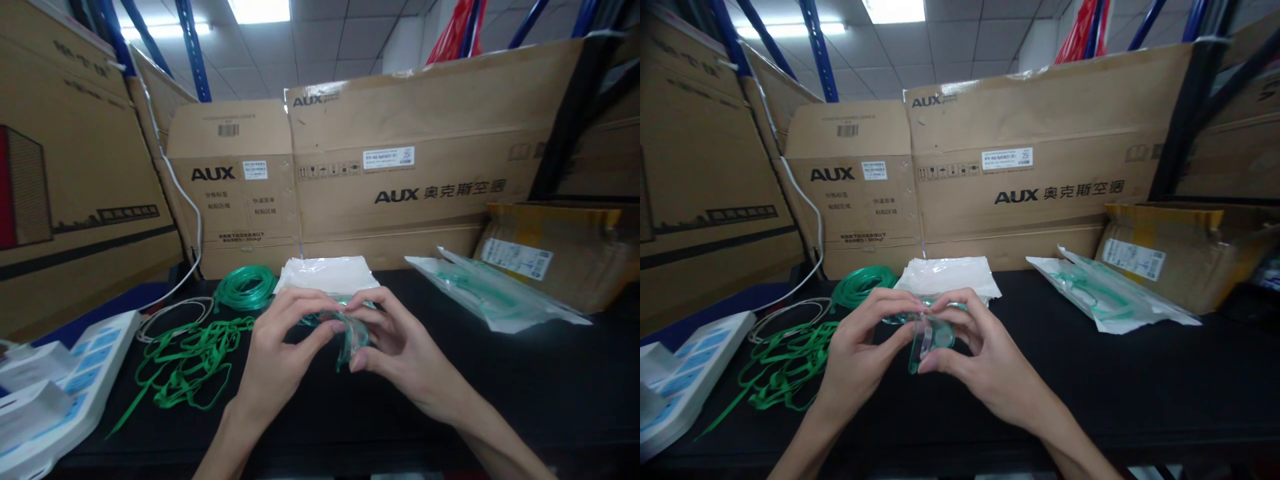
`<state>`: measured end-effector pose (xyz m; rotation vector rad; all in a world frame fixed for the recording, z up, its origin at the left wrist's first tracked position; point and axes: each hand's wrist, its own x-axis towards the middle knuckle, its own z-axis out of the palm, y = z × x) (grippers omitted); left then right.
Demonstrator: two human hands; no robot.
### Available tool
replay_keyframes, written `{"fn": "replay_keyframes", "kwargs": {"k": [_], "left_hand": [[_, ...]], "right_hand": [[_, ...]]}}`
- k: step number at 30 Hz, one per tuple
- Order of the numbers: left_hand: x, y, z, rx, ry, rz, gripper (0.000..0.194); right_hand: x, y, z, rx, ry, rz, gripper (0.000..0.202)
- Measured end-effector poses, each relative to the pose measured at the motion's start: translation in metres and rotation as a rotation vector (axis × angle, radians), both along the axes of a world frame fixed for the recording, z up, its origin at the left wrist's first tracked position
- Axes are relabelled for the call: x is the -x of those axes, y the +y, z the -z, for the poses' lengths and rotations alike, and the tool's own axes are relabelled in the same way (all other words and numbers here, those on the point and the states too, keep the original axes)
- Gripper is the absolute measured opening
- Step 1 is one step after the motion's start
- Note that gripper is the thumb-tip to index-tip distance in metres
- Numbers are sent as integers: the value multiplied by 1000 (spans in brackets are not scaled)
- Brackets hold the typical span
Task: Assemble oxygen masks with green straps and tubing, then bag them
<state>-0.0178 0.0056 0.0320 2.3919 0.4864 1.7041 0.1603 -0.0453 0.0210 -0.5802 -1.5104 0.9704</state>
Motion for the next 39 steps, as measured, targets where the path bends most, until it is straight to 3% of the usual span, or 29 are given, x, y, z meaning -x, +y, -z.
{"fn": "replay_keyframes", "kwargs": {"k": [5,9,16,19,24,30,39], "left_hand": [[1,0,3,-45,-37,-22,11],[6,2,2,-151,-42,-136,9],[15,6,2,-434,39,-371,14],[14,6,5,-458,68,-393,14],[8,3,9,-476,84,-371,13],[3,0,10,-485,42,-353,16],[5,-5,10,-502,31,-408,16]], "right_hand": [[-1,-1,1,-24,-45,9,34],[-5,0,1,-123,-154,94,31],[3,-4,2,-496,-516,619,27],[11,-5,5,-639,-606,767,26],[19,-7,9,-695,-719,969,16],[21,-12,6,-745,-772,1047,12],[22,-12,9,-803,-751,1006,15]]}}
